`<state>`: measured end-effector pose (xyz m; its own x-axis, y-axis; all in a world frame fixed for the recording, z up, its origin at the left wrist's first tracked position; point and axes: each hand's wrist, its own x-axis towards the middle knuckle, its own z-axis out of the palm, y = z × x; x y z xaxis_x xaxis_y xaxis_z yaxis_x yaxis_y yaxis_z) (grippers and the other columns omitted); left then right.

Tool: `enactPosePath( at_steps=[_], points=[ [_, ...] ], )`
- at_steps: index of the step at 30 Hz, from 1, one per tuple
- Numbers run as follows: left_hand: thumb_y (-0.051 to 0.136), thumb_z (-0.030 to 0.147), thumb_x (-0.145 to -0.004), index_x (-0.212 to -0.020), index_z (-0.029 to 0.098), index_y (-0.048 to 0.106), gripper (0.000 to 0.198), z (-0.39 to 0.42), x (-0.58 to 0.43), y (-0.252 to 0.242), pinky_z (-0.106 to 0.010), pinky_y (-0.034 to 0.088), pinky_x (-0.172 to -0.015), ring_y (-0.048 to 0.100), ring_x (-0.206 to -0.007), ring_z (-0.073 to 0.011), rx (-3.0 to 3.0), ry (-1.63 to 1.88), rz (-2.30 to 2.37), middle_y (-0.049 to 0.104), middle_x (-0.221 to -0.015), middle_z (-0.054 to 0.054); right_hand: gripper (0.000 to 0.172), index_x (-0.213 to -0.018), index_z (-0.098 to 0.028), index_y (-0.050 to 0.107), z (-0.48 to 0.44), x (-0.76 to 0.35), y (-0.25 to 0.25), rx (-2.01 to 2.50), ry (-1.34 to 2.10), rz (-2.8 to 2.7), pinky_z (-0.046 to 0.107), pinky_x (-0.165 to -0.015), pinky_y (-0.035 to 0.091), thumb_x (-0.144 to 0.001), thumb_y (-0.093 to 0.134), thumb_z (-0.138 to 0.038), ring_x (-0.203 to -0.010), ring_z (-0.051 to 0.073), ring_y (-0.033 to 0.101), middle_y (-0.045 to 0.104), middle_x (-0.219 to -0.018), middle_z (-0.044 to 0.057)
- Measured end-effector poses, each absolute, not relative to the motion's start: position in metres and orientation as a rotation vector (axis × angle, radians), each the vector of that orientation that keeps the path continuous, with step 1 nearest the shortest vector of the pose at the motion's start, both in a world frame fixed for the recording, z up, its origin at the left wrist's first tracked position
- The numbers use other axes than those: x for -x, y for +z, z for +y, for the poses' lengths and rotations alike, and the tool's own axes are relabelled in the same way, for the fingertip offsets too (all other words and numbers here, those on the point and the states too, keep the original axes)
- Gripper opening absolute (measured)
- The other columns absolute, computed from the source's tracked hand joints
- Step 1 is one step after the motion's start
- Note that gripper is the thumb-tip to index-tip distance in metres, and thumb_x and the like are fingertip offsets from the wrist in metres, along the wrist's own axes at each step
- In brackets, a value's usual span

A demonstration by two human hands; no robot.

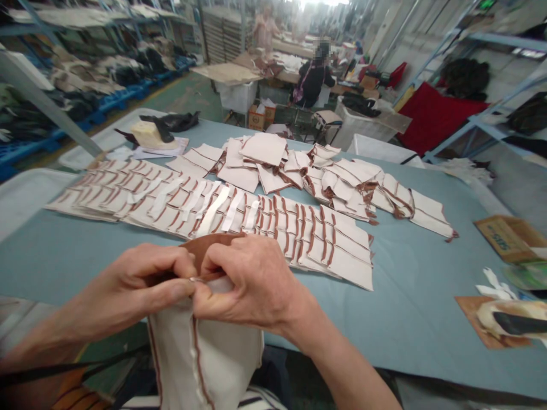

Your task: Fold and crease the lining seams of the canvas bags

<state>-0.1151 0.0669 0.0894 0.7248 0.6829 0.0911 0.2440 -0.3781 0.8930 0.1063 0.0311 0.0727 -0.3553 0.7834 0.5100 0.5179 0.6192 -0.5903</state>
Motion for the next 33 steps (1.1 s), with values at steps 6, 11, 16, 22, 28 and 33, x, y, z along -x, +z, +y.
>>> enactPosePath(
  at_steps=[6, 11, 16, 22, 28, 33],
  points=[
    [0.065, 0.023, -0.098, -0.078, 0.018, 0.068, 0.021, 0.075, 0.117, 0.087, -0.015, 0.041, -0.054, 0.053, -0.058, -0.0085, -1.947, 0.536, 0.597, 0.063, -0.066, 0.006, 0.019, -0.087, -0.021, 0.065, 0.037, -0.117, 0.067, 0.822, 0.830, -1.996, 0.022, -0.060, 0.043, -0.105, 0.067, -0.028, -0.062, 0.010, 0.060, 0.072, -0.076, -0.003],
    [0.057, 0.016, -0.096, -0.074, 0.020, 0.061, 0.023, 0.073, 0.114, 0.085, -0.017, 0.037, -0.051, 0.049, -0.054, -0.0084, -2.122, 0.588, 0.677, 0.058, -0.061, 0.006, 0.016, -0.088, -0.022, 0.063, 0.036, -0.114, 0.063, 0.835, 0.590, -2.062, 0.026, -0.066, 0.044, -0.104, 0.059, -0.018, -0.068, 0.013, 0.061, 0.069, -0.076, -0.001],
    [0.054, 0.017, -0.092, -0.069, 0.020, 0.059, 0.024, 0.073, 0.108, 0.079, -0.018, 0.037, -0.050, 0.050, -0.051, -0.0088, -2.177, 0.686, 0.738, 0.058, -0.058, 0.005, 0.014, -0.082, -0.024, 0.058, 0.040, -0.106, 0.059, 0.910, 0.610, -1.979, 0.028, -0.065, 0.041, -0.094, 0.054, -0.018, -0.062, 0.014, 0.054, 0.063, -0.070, -0.003],
    [0.057, 0.020, -0.096, -0.072, 0.019, 0.066, 0.025, 0.085, 0.112, 0.075, -0.017, 0.041, -0.053, 0.055, -0.056, -0.0096, -2.088, 0.663, 0.777, 0.064, -0.063, 0.005, 0.018, -0.074, -0.023, 0.052, 0.051, -0.106, 0.066, 1.039, 0.845, -1.974, 0.026, -0.061, 0.034, -0.086, 0.066, -0.028, -0.058, 0.010, 0.044, 0.054, -0.066, -0.007],
    [0.060, 0.031, -0.103, -0.083, 0.018, 0.074, 0.028, 0.101, 0.130, 0.079, -0.019, 0.046, -0.058, 0.061, -0.064, -0.0129, -2.051, 0.435, 0.718, 0.071, -0.071, 0.002, 0.022, -0.071, -0.023, 0.051, 0.056, -0.102, 0.074, 1.127, 0.915, -2.049, 0.026, -0.061, 0.031, -0.084, 0.069, -0.022, -0.057, 0.010, 0.040, 0.048, -0.062, -0.009],
    [0.059, 0.021, -0.097, -0.086, 0.018, 0.078, 0.022, 0.110, 0.136, 0.089, -0.020, 0.044, -0.060, 0.062, -0.063, -0.0115, -2.195, 0.349, 0.719, 0.073, -0.071, 0.003, 0.018, -0.073, -0.023, 0.053, 0.061, -0.095, 0.072, 1.164, 0.876, -2.098, 0.027, -0.061, 0.028, -0.083, 0.067, -0.018, -0.056, 0.010, 0.039, 0.045, -0.061, -0.010]
  ],
)
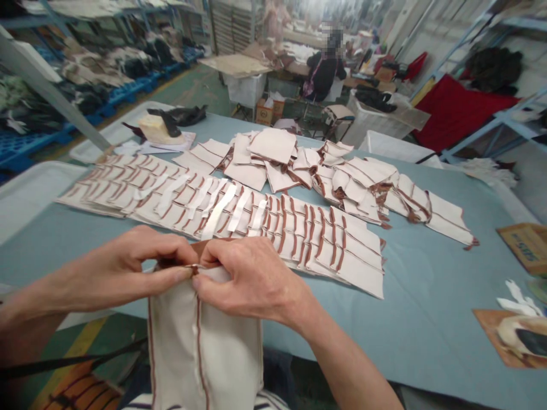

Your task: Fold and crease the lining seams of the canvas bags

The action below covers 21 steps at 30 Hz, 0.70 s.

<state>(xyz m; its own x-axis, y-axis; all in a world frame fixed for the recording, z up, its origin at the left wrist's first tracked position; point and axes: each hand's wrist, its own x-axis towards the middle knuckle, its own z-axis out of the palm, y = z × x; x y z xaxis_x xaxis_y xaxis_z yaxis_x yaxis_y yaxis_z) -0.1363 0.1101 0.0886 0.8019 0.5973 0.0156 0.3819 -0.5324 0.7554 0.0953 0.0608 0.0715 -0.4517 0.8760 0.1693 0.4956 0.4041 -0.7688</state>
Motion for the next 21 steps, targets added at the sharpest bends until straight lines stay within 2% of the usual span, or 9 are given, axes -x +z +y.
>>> enactPosePath(
  at_steps=[7, 12, 18, 21],
  points=[
    [0.054, 0.010, -0.087, -0.081, 0.020, 0.071, 0.021, 0.118, 0.129, 0.101, -0.020, 0.031, -0.049, 0.048, -0.052, -0.0075, -2.280, 0.234, 0.672, 0.056, -0.061, 0.008, 0.013, -0.075, -0.021, 0.057, 0.066, -0.093, 0.069, 1.254, 0.823, -2.174, 0.028, -0.063, 0.028, -0.084, 0.067, -0.019, -0.060, 0.010, 0.043, 0.052, -0.066, -0.007],
    [0.051, 0.008, -0.087, -0.080, 0.022, 0.062, 0.019, 0.122, 0.124, 0.102, -0.022, 0.032, -0.048, 0.049, -0.052, -0.0093, -2.302, 0.189, 0.589, 0.053, -0.062, 0.007, 0.005, -0.079, -0.021, 0.068, 0.069, -0.094, 0.067, 1.343, 0.830, -2.190, 0.029, -0.064, 0.027, -0.084, 0.068, -0.022, -0.062, 0.012, 0.045, 0.058, -0.066, -0.005],
    [0.050, 0.009, -0.091, -0.083, 0.023, 0.058, 0.018, 0.119, 0.121, 0.099, -0.025, 0.031, -0.049, 0.047, -0.051, -0.0099, -2.362, 0.231, 0.564, 0.048, -0.062, 0.007, 0.012, -0.073, -0.021, 0.066, 0.074, -0.095, 0.070, 1.409, 0.822, -2.229, 0.031, -0.063, 0.023, -0.084, 0.068, -0.024, -0.060, 0.013, 0.035, 0.057, -0.062, -0.004],
    [0.049, 0.007, -0.091, -0.086, 0.022, 0.059, 0.019, 0.118, 0.121, 0.099, -0.024, 0.031, -0.050, 0.047, -0.050, -0.0092, -2.395, 0.239, 0.567, 0.049, -0.062, 0.008, 0.011, -0.074, -0.021, 0.066, 0.077, -0.096, 0.073, 1.411, 0.843, -2.276, 0.031, -0.064, 0.023, -0.085, 0.067, -0.023, -0.062, 0.013, 0.038, 0.056, -0.064, -0.003]
  ],
)
